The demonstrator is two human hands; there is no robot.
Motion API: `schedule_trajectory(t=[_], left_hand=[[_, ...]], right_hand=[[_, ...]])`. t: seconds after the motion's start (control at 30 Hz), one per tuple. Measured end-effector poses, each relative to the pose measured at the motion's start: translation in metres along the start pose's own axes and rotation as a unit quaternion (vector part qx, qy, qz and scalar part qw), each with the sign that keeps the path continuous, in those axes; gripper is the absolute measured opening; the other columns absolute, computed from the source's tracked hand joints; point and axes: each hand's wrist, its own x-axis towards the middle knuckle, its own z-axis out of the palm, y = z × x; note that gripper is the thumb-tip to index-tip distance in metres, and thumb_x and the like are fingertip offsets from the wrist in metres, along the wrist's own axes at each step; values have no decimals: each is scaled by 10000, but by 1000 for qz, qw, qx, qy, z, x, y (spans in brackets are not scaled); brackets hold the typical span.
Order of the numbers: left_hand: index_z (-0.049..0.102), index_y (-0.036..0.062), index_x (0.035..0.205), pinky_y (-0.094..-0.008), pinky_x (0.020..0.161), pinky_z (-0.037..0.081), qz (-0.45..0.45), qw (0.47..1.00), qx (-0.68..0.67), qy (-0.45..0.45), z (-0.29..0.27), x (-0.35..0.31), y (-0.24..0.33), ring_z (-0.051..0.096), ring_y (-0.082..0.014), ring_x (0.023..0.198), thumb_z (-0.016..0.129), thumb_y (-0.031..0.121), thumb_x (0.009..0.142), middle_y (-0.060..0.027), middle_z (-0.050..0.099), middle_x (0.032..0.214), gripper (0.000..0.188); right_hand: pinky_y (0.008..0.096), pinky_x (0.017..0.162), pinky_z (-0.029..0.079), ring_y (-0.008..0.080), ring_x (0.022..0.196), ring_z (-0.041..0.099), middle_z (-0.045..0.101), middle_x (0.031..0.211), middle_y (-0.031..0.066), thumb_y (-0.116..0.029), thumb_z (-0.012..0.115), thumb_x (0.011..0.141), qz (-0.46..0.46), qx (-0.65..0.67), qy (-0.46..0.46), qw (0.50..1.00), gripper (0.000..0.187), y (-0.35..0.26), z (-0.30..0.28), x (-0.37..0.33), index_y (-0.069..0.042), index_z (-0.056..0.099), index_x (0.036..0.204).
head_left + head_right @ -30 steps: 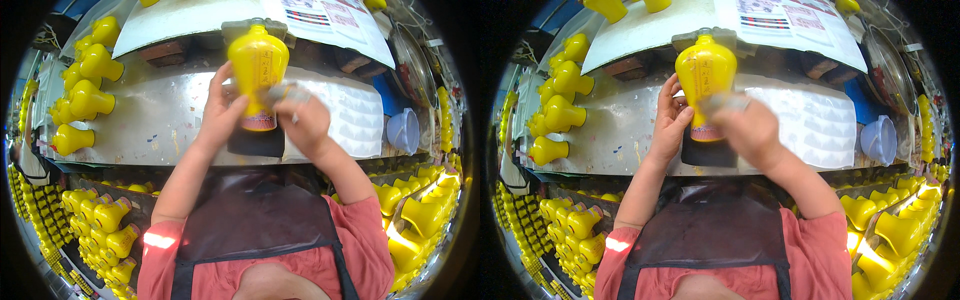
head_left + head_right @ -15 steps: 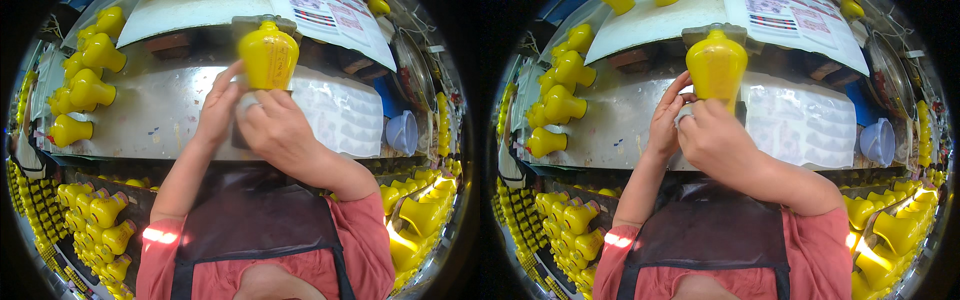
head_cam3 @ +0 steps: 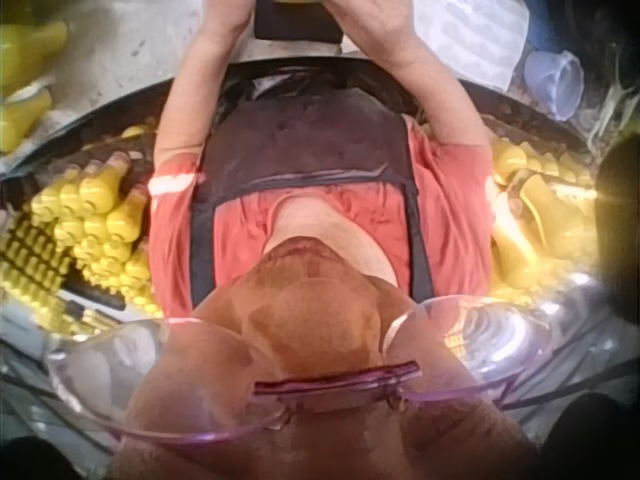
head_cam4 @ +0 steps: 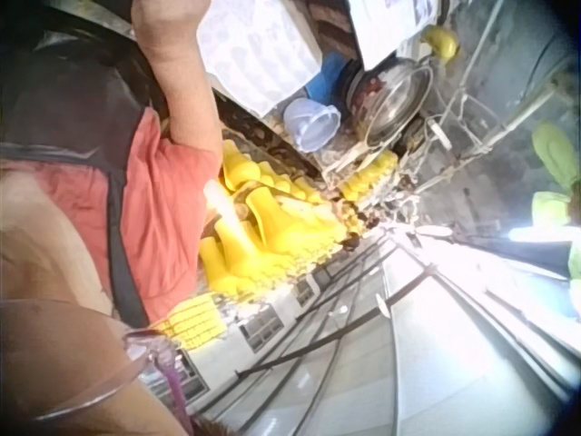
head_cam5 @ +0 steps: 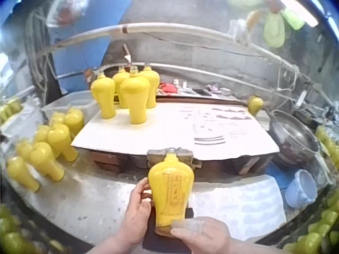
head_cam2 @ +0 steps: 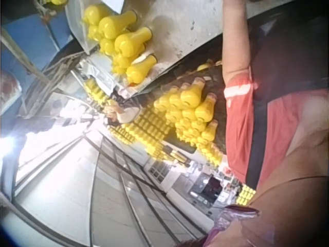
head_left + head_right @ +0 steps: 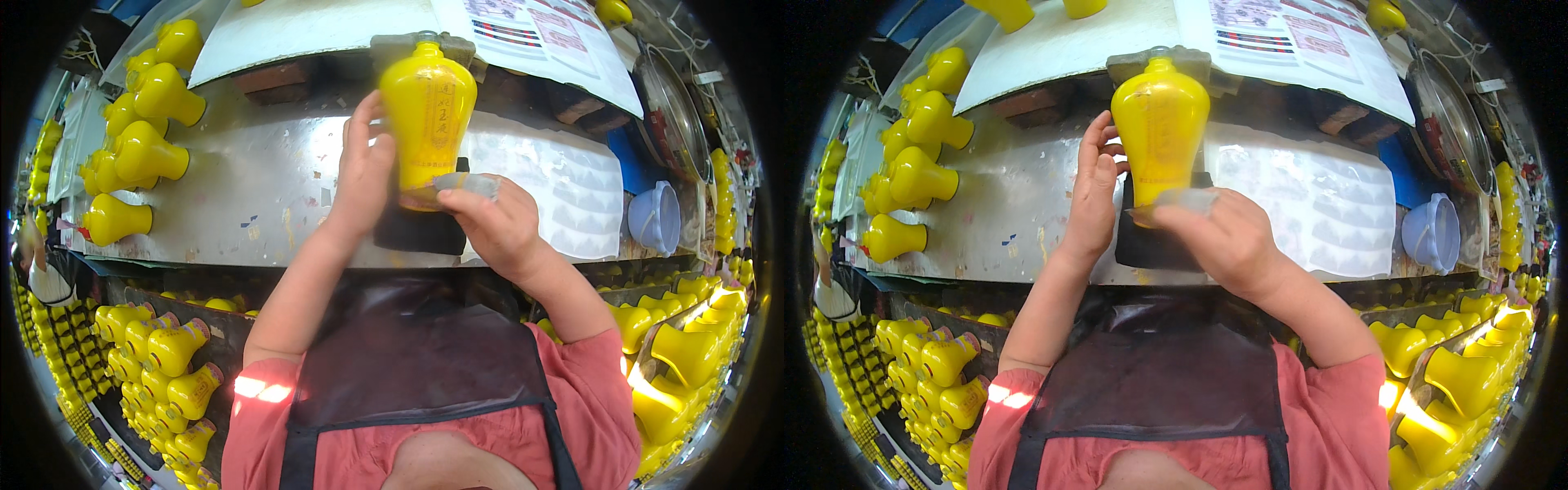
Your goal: The person applies decorative stickers to yellow ceramic vases one at a time. They peel stickers from a sheet, place them on the vase body, smooth them down, and then place the finished vase on a nearby tray.
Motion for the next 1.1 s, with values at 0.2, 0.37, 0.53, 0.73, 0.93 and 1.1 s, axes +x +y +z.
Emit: schedule_trajectory(t=[0.2, 0.37, 0.53, 0.73, 0.93, 1.1], left_hand=[[182, 1, 1599, -464, 1220, 271, -10, 984, 172, 35, 20, -1, -8, 339, -407, 1452, 590, 226, 964, -258, 315, 1541, 788], [164, 5, 1607, -469, 1220, 274, -15, 994, 101, 34, 15, 4, -11, 338, -402, 1457, 630, 224, 948, -266, 323, 1546, 836], [292, 19, 1574, -457, 1173, 351, 87, 972, 204, 72, 15, 23, -1, 433, -374, 1397, 693, 202, 912, -234, 418, 1503, 796], [578, 22, 1331, -320, 1007, 468, 4, 993, 96, 64, 9, 72, 13, 578, -183, 1134, 677, 189, 971, -92, 612, 1246, 410], [642, 27, 1202, -262, 928, 487, -19, 994, 79, 78, 13, 82, 7, 591, -102, 1015, 626, 178, 1021, -42, 640, 1132, 237], [641, 18, 1174, -283, 945, 478, 7, 994, 70, 82, 16, 84, 8, 578, -129, 1042, 596, 201, 1029, -62, 601, 1163, 238]], right_hand=[[278, 756, 559, 135, 876, 695, 713, 1024, 88, -40, 722, 942, 322, 110, 154, 928, 211, 25, 20, -2, -16, 664, 1144], [284, 790, 567, 187, 898, 710, 719, 1064, 99, -1, 760, 909, 179, 65, 125, 974, 278, 17, 17, 16, -33, 693, 1176], [337, 814, 507, 235, 904, 631, 677, 999, 110, -56, 665, 946, 275, 133, 157, 939, 169, 46, -4, 48, -62, 705, 1110], [387, 803, 558, 316, 937, 686, 703, 1060, 182, -119, 717, 868, 134, 32, 51, 989, 276, 44, 0, 58, -118, 777, 1138], [389, 708, 560, 326, 811, 677, 655, 984, 165, -216, 772, 879, 154, -17, -35, 987, 427, 53, 15, 62, -190, 721, 1302], [410, 602, 539, 324, 674, 655, 615, 823, 144, -272, 761, 885, 144, -21, -20, 989, 469, 56, 15, 64, -185, 689, 1340]])
